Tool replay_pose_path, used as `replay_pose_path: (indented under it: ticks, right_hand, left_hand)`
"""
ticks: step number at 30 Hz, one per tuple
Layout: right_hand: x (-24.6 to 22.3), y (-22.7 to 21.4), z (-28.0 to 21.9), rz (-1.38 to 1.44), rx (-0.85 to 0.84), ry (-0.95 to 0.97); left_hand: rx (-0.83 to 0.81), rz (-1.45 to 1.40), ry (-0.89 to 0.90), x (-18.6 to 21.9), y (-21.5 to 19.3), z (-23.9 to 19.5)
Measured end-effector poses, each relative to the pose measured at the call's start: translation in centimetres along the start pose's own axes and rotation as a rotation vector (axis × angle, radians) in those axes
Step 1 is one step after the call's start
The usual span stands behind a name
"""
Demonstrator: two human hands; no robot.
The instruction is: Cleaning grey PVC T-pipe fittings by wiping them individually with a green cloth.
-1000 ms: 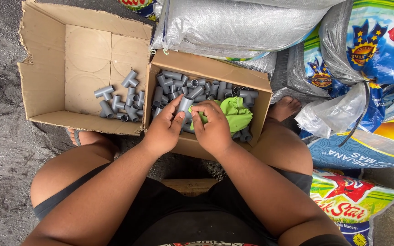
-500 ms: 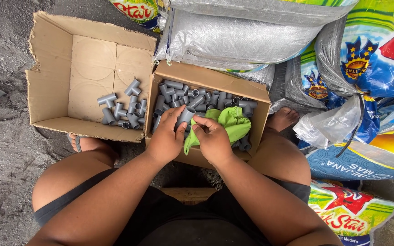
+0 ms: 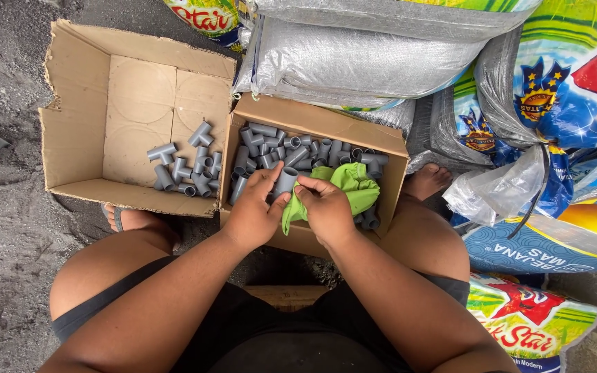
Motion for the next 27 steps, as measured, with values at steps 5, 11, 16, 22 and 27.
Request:
replay_pose_path:
  ticks: [5, 11, 16, 22, 27]
  right_hand:
    - [-0.9, -0.1, -0.7, -0.086, -0.039, -0.041]
    - [-1.0, 0.4, -1.2, -0.107, -0.137, -0.23]
    - [-0.9, 0.4, -0.7, -0.133, -0.149, -0.331]
    - [-1.0, 0.4, -1.1, -0.173, -0.145, -0.311]
    - [-0.7, 0.7, -1.4, -0.183, -0.206, -0.187]
  left_hand:
    - [-0.03, -0.122, -0.096, 0.6, -0.2, 0.1]
    - [0.016, -0.346, -0.289, -2.2, 0.0, 1.0]
    - [0.044, -0.488, -0.274, -3.3, 0.3, 0.7]
    - [0.049, -0.542, -0.231, -2.9, -0.1, 0.9]
    - [0.136, -0.602, -0.271, -4.3, -0.1, 1.3]
Point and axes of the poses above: each hand's wrist, its own z-axis towards the middle knuckle, its own y-axis out of the palm, x = y × z, the point moved 5 cm from there along z, towards the middle knuckle, and after that the axes turned 12 degrees about x, right-handed, at the moved point
